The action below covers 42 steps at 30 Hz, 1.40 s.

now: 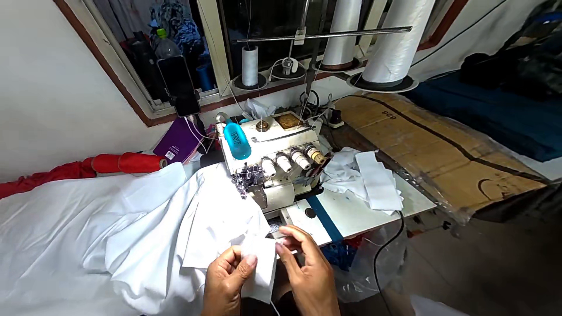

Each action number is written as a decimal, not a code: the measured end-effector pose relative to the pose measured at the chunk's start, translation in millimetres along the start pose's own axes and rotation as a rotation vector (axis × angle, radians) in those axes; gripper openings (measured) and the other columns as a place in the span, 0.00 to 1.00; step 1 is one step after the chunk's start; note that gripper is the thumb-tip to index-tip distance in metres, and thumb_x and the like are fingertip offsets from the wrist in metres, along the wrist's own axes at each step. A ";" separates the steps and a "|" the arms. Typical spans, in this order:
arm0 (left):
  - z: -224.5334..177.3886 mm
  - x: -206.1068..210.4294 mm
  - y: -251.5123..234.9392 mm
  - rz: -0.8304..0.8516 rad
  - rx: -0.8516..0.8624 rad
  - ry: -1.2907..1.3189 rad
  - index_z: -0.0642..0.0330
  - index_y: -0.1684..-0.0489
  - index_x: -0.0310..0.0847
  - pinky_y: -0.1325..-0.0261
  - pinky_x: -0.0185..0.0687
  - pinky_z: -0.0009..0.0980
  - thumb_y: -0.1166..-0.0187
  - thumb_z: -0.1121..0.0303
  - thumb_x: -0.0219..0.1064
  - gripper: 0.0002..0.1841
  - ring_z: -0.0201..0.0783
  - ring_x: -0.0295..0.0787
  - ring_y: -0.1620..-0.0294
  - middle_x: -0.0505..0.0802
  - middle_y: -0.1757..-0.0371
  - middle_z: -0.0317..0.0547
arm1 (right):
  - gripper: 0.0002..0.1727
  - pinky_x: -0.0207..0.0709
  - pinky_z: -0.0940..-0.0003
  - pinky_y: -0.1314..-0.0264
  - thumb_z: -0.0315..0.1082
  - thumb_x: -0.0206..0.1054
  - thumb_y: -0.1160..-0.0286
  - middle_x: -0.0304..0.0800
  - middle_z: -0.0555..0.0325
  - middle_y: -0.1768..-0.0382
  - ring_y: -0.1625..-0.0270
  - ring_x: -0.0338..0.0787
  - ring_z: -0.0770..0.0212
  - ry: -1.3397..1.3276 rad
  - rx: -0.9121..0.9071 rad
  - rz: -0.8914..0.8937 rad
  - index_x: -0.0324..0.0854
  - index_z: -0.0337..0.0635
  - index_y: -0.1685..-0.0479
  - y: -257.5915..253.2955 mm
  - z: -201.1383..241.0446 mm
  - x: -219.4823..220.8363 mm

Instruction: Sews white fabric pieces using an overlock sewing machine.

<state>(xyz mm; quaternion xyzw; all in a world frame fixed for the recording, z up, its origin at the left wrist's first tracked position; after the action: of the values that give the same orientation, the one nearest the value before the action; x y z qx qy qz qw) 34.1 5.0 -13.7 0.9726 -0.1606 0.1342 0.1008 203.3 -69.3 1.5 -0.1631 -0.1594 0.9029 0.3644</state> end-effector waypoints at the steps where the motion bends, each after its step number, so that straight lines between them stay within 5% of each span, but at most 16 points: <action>1: -5.9 -2.4 -0.1 -0.033 0.023 -0.025 0.65 0.68 0.87 0.63 0.86 0.24 0.29 0.81 0.69 0.03 0.27 0.88 0.72 0.91 0.73 0.40 | 0.16 0.86 0.77 0.49 0.38 0.68 0.19 0.91 0.54 0.50 0.53 0.90 0.72 -0.022 0.059 0.019 0.86 0.33 0.46 6.0 -0.7 -3.1; 5: -2.8 -2.9 9.1 -0.084 0.047 0.015 0.73 0.52 0.88 0.51 0.93 0.29 0.27 0.86 0.65 0.10 0.32 0.95 0.62 0.97 0.63 0.46 | 0.14 0.85 0.71 0.61 0.41 0.73 0.23 0.91 0.61 0.70 0.67 0.89 0.72 -0.223 0.375 0.296 0.90 0.37 0.61 34.2 -12.4 15.4; 10: 1.0 3.9 15.5 -0.046 0.058 0.012 0.73 0.42 0.83 0.47 0.92 0.30 0.23 0.84 0.62 0.14 0.31 0.95 0.56 0.97 0.55 0.44 | 0.04 0.85 0.79 0.64 0.27 0.76 0.30 0.92 0.64 0.72 0.71 0.89 0.75 -0.474 0.421 0.169 0.88 0.36 0.62 15.8 -4.8 26.8; 16: -9.8 -6.2 7.1 -0.168 0.113 -0.031 0.69 0.61 0.88 0.55 0.91 0.28 0.25 0.82 0.67 0.04 0.32 0.92 0.65 0.94 0.67 0.46 | 0.05 0.83 0.78 0.69 0.27 0.74 0.28 0.92 0.64 0.73 0.74 0.87 0.75 -0.566 0.495 0.284 0.87 0.36 0.58 25.0 -3.2 39.3; 20: -16.9 -4.9 11.6 -0.193 0.193 -0.133 0.69 0.62 0.87 0.56 0.91 0.25 0.28 0.84 0.70 0.04 0.28 0.93 0.66 0.95 0.68 0.41 | 0.06 0.81 0.77 0.78 0.27 0.73 0.26 0.90 0.61 0.75 0.80 0.84 0.73 -0.565 0.504 0.215 0.87 0.34 0.55 19.2 -6.6 37.2; 23: -31.2 -5.0 17.5 -0.258 0.411 -0.342 0.69 0.65 0.88 0.59 0.91 0.21 0.33 0.81 0.75 0.03 0.26 0.91 0.66 0.93 0.65 0.40 | 0.08 0.80 0.79 0.80 0.28 0.78 0.31 0.91 0.63 0.76 0.82 0.84 0.74 -0.433 0.441 0.120 0.89 0.35 0.57 16.3 -4.9 30.6; 26: -40.3 0.3 24.6 -0.283 0.607 -0.529 0.69 0.68 0.90 0.58 0.90 0.18 0.34 0.79 0.75 0.03 0.25 0.91 0.63 0.93 0.63 0.43 | 0.09 0.84 0.80 0.76 0.28 0.81 0.37 0.93 0.61 0.72 0.78 0.88 0.74 -0.313 0.318 0.008 0.91 0.35 0.60 15.6 2.8 23.7; 34: -45.8 13.3 33.0 -0.202 0.774 -0.714 0.67 0.65 0.93 0.38 0.84 0.17 0.27 0.74 0.72 0.06 0.25 0.91 0.46 0.95 0.56 0.46 | 0.07 0.90 0.78 0.59 0.26 0.73 0.27 0.97 0.57 0.64 0.66 0.94 0.74 -0.192 0.142 0.086 0.93 0.32 0.57 15.9 24.6 22.2; 39: -47.7 17.4 32.7 -0.112 0.806 -0.829 0.67 0.62 0.91 0.34 0.82 0.19 0.31 0.68 0.78 0.10 0.28 0.90 0.43 0.95 0.54 0.49 | 0.15 0.87 0.77 0.52 0.21 0.58 0.27 0.97 0.52 0.59 0.59 0.94 0.73 -0.181 0.119 0.220 0.90 0.28 0.51 21.1 33.3 21.9; 42: -54.2 10.5 31.8 -0.076 0.772 -0.693 0.63 0.68 0.90 0.41 0.86 0.17 0.28 0.72 0.74 0.04 0.23 0.91 0.48 0.95 0.58 0.41 | 0.15 0.82 0.80 0.63 0.24 0.74 0.38 0.90 0.49 0.52 0.63 0.86 0.73 -0.085 0.074 0.126 0.86 0.30 0.51 15.2 30.6 19.2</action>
<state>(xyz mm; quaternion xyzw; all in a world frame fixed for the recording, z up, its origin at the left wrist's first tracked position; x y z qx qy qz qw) 20.6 -14.5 45.4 0.9315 -0.0880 -0.1500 -0.3195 168.4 -71.3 19.3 -0.1206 -0.1308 0.9354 0.3057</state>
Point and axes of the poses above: each hand's wrist, its own y-axis away from the middle knuckle, its own x-axis out of the palm, z = x × y, the point moved 10 cm from there along -y, towards the middle knuckle
